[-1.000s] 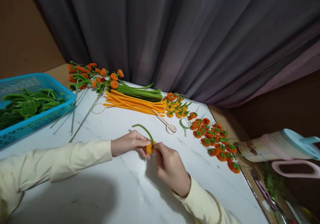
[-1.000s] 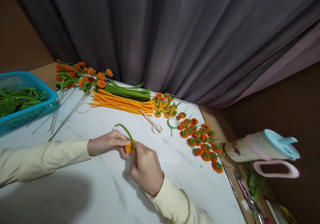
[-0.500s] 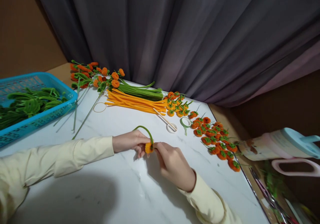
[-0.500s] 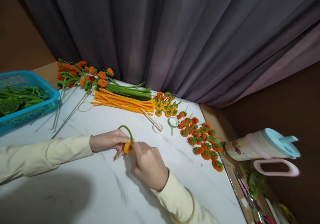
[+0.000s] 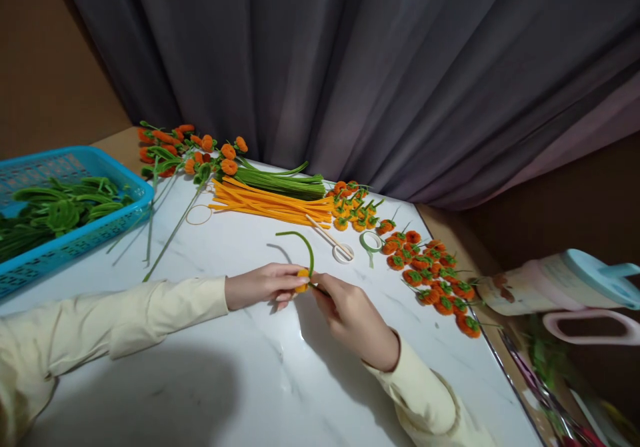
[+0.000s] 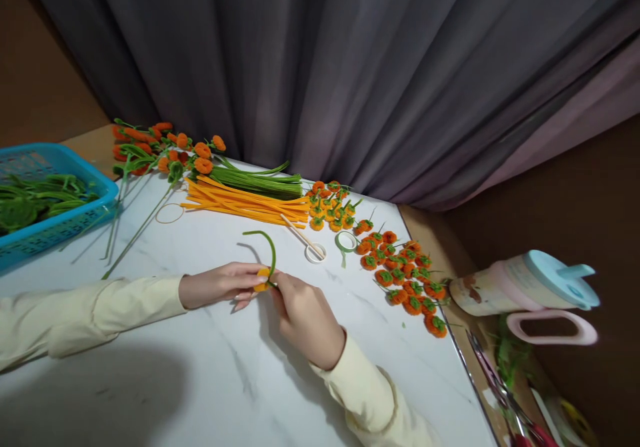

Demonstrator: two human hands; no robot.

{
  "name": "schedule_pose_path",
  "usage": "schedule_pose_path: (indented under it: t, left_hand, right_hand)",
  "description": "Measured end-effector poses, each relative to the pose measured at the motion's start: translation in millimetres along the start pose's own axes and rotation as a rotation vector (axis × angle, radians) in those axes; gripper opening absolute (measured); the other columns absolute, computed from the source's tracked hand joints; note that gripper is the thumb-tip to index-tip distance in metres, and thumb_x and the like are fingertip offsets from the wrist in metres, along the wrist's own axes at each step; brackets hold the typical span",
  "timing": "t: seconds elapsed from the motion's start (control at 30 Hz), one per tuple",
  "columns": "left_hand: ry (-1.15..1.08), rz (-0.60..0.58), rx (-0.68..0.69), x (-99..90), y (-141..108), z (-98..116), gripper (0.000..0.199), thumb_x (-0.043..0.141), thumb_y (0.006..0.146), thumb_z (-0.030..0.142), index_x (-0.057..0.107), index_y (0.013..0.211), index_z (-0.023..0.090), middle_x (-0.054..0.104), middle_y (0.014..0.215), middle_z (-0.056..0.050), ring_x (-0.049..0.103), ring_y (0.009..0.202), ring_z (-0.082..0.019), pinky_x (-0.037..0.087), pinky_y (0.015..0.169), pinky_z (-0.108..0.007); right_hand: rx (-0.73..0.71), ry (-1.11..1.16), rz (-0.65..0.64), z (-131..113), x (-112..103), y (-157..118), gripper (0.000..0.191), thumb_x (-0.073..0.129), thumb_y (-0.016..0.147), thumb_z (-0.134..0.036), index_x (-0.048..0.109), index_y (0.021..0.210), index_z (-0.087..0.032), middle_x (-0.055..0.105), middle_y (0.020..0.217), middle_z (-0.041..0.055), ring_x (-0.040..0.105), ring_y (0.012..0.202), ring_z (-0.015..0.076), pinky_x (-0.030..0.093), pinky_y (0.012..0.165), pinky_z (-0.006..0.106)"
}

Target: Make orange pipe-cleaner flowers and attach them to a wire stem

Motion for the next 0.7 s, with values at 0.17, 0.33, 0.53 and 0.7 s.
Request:
schedule_pose_path:
  t: [0.17,0.33,0.53,0.7]
  left_hand:
    - [-0.251,-0.014,-0.047,-3.6,3.2,-1.1,0.026,0.054,0.083,0.037,0.05,0.074,0.013,0.044,0.062,0.003,0.032,0.047,-0.006,0.039,0.049,-0.022]
    - [-0.389,-0.051,-0.157,-2.3,3.5,-6.1,0.027,0.057,0.081,0.042,0.049,0.079,0.016,0.036,0.057,0.007,0.024,0.042,-0.005,0.037,0.047,-0.02]
    - [-0.238,-0.046,-0.141,4.1,0.2,-5.2,0.044,0.06,0.077,0.056,0.049,0.076,0.013,0.031,0.053,0.009,0.02,0.042,-0.003,0.035,0.047,-0.02]
    - [-0.105,-0.076,-0.097,7.0,-0.8,-6.7,0.046,0.058,0.076,0.058,0.048,0.072,0.014,0.028,0.052,0.01,0.019,0.042,-0.004,0.032,0.046,-0.02]
  right_hand:
    - [0.076,0.156,0.019,11.5,-6.4,2.8,0.017,0.048,0.089,-0.026,0.053,0.103,-0.018,0.061,0.072,0.0016,0.051,0.055,0.0115,0.04,0.054,0.023]
    - [0.218,0.471,0.088,29.8,10.8,7.8,0.024,0.062,0.08,-0.038,0.053,0.09,-0.018,0.058,0.073,0.0007,0.052,0.064,0.012,0.042,0.051,0.02]
    - [0.333,0.912,0.015,33.1,36.6,11.0,0.038,0.066,0.073,-0.045,0.05,0.093,-0.017,0.053,0.083,0.0016,0.051,0.066,0.011,0.041,0.042,0.017]
    - [0.299,0.99,0.083,30.7,40.1,12.0,0.039,0.076,0.065,-0.033,0.045,0.083,-0.019,0.049,0.067,-0.005,0.049,0.062,0.009,0.042,0.047,0.016]
Point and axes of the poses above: each hand's wrist, its own y-axis towards the middle knuckle, its own x-axis out of the palm, z = x × y, the point moved 5 cm from there along y, towards the middle knuckle
